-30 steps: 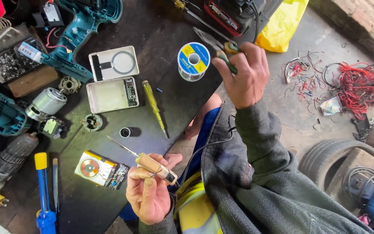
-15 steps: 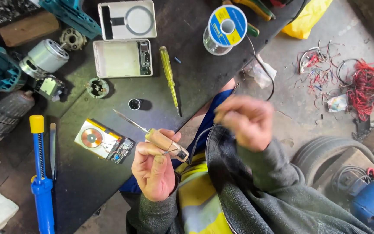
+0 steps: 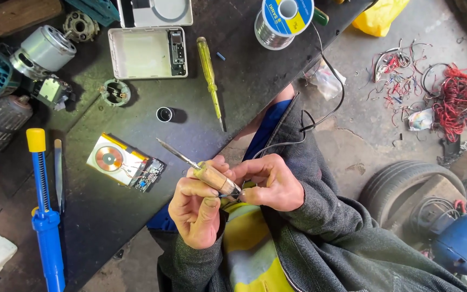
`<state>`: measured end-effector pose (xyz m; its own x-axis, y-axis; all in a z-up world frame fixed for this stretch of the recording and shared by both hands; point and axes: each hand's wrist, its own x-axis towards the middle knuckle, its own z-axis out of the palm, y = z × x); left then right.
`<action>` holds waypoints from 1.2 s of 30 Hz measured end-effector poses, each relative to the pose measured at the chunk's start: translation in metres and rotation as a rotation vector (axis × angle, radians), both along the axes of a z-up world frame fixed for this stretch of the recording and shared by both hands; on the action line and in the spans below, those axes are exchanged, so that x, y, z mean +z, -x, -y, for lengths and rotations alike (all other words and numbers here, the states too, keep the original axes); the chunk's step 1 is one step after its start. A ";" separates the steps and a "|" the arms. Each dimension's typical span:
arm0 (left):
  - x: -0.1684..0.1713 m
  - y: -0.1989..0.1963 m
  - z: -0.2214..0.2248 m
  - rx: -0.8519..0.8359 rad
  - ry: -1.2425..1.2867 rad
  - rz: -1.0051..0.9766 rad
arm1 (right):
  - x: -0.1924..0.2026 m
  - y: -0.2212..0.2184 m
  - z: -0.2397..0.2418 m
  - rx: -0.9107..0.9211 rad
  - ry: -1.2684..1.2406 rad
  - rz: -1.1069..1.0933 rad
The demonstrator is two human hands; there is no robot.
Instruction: Soldering electrical connections and wires onto a battery PCB and wireless charging coil assembly.
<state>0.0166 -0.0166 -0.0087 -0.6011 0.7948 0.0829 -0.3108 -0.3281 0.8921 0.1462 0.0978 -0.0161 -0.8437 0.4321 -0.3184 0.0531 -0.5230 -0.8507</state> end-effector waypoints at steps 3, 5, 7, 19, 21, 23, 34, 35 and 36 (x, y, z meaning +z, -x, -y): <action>0.008 -0.001 -0.007 0.020 -0.023 -0.078 | -0.003 -0.002 0.002 -0.003 0.023 -0.004; 0.007 -0.002 -0.005 0.024 -0.013 -0.088 | -0.004 -0.003 0.003 -0.009 0.037 -0.012; 0.008 -0.002 -0.005 0.030 -0.006 -0.099 | -0.003 -0.003 0.003 -0.012 0.049 -0.021; 0.012 -0.005 -0.011 0.048 -0.016 -0.161 | 0.002 -0.003 0.000 -0.002 0.013 -0.030; 0.012 -0.005 -0.012 0.051 -0.019 -0.154 | 0.001 -0.002 0.000 -0.003 0.037 -0.045; 0.011 -0.005 -0.012 0.050 -0.028 -0.149 | 0.001 -0.003 0.001 -0.007 0.016 -0.037; 0.001 -0.006 -0.006 0.054 -0.015 -0.077 | -0.007 -0.002 0.006 -0.062 0.097 -0.006; 0.001 -0.006 -0.006 0.050 -0.015 -0.064 | -0.007 -0.001 0.006 -0.052 0.068 -0.007; 0.000 -0.006 -0.005 0.047 -0.016 -0.053 | -0.006 -0.001 0.004 -0.039 0.039 -0.010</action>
